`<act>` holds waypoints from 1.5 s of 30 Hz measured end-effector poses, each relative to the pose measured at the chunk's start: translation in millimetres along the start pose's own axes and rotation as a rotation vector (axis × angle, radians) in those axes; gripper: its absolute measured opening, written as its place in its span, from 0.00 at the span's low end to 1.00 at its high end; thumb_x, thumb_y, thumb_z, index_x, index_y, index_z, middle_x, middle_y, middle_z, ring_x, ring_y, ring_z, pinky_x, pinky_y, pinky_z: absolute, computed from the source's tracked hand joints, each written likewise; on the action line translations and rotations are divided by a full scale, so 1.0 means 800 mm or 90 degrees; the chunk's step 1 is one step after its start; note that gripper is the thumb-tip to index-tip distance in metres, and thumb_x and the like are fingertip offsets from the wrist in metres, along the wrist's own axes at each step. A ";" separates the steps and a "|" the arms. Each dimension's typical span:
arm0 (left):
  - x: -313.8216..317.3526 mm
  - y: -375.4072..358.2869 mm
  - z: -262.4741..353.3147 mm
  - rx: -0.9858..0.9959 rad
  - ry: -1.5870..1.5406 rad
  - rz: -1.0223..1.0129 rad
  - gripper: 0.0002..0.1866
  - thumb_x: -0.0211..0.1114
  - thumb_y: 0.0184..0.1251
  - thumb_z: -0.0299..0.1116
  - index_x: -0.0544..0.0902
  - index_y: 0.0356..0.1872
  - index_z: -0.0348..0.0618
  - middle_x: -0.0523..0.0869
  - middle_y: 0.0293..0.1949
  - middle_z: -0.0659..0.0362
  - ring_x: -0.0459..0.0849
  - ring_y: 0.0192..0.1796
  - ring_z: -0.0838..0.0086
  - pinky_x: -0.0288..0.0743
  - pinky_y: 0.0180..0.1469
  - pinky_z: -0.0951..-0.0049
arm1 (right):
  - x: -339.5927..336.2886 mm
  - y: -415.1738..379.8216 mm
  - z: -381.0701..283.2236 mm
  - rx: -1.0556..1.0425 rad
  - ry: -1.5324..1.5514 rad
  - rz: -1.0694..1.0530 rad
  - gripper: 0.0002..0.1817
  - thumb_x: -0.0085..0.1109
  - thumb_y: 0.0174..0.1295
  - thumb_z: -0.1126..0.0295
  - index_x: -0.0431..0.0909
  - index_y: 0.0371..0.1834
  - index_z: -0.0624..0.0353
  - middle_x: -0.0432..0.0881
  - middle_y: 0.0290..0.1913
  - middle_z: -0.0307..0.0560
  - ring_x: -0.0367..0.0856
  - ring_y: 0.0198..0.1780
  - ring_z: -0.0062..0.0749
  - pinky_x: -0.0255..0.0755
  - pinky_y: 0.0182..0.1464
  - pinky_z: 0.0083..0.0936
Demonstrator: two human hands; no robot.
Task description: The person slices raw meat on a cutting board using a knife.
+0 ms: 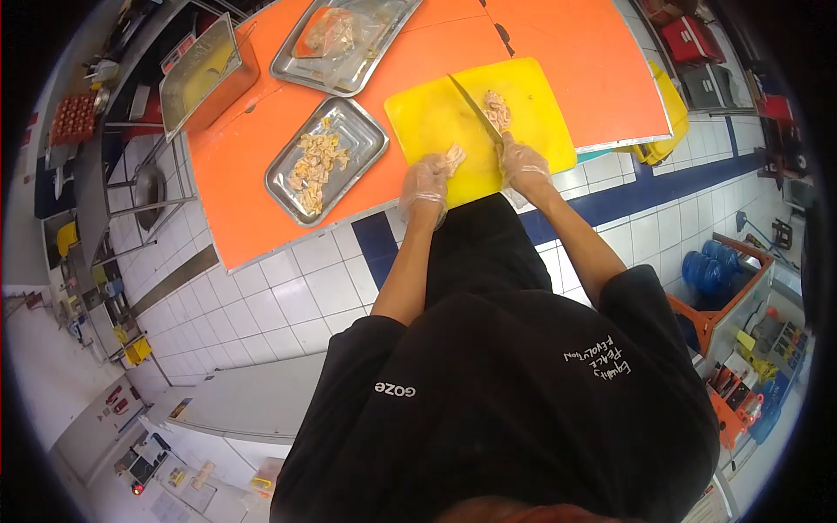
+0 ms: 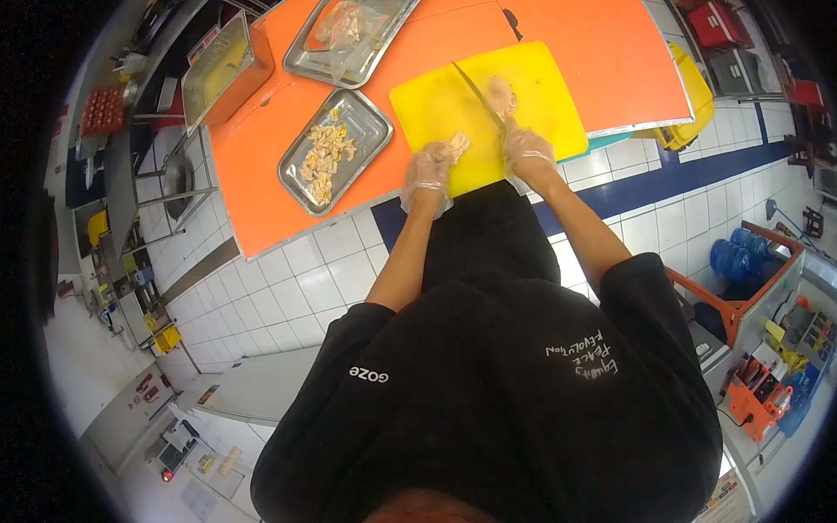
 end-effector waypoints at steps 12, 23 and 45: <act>-0.019 -0.005 0.014 0.003 0.093 -0.039 0.11 0.71 0.75 0.41 0.95 0.48 0.48 0.93 0.49 0.43 0.92 0.52 0.46 0.84 0.55 0.50 | 0.020 -0.120 -0.041 -0.043 0.024 -0.188 0.19 0.43 0.89 0.58 0.74 0.68 0.59 0.93 0.45 0.67 0.93 0.50 0.68 0.83 0.54 0.61; -0.024 -0.009 0.027 -0.026 0.099 -0.077 0.11 0.71 0.75 0.38 0.95 0.51 0.49 0.93 0.51 0.43 0.92 0.55 0.45 0.85 0.59 0.50 | 0.007 0.012 -0.132 -0.123 0.097 -0.138 0.17 0.44 0.84 0.65 0.73 0.66 0.62 0.93 0.46 0.70 0.93 0.50 0.68 0.84 0.54 0.61; -0.019 0.001 0.024 -0.075 0.124 -0.039 0.20 0.71 0.77 0.49 0.93 0.51 0.40 0.94 0.53 0.43 0.92 0.58 0.47 0.84 0.61 0.49 | -0.020 -0.118 -0.019 0.062 0.062 -0.119 0.19 0.43 0.90 0.55 0.74 0.64 0.59 0.92 0.45 0.67 0.92 0.52 0.67 0.82 0.54 0.61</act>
Point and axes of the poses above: each hand's wrist, its own y-axis towards the middle knuckle, its own x-axis out of the palm, z = x × y, the point moved 2 cm from there along y, towards the middle knuckle
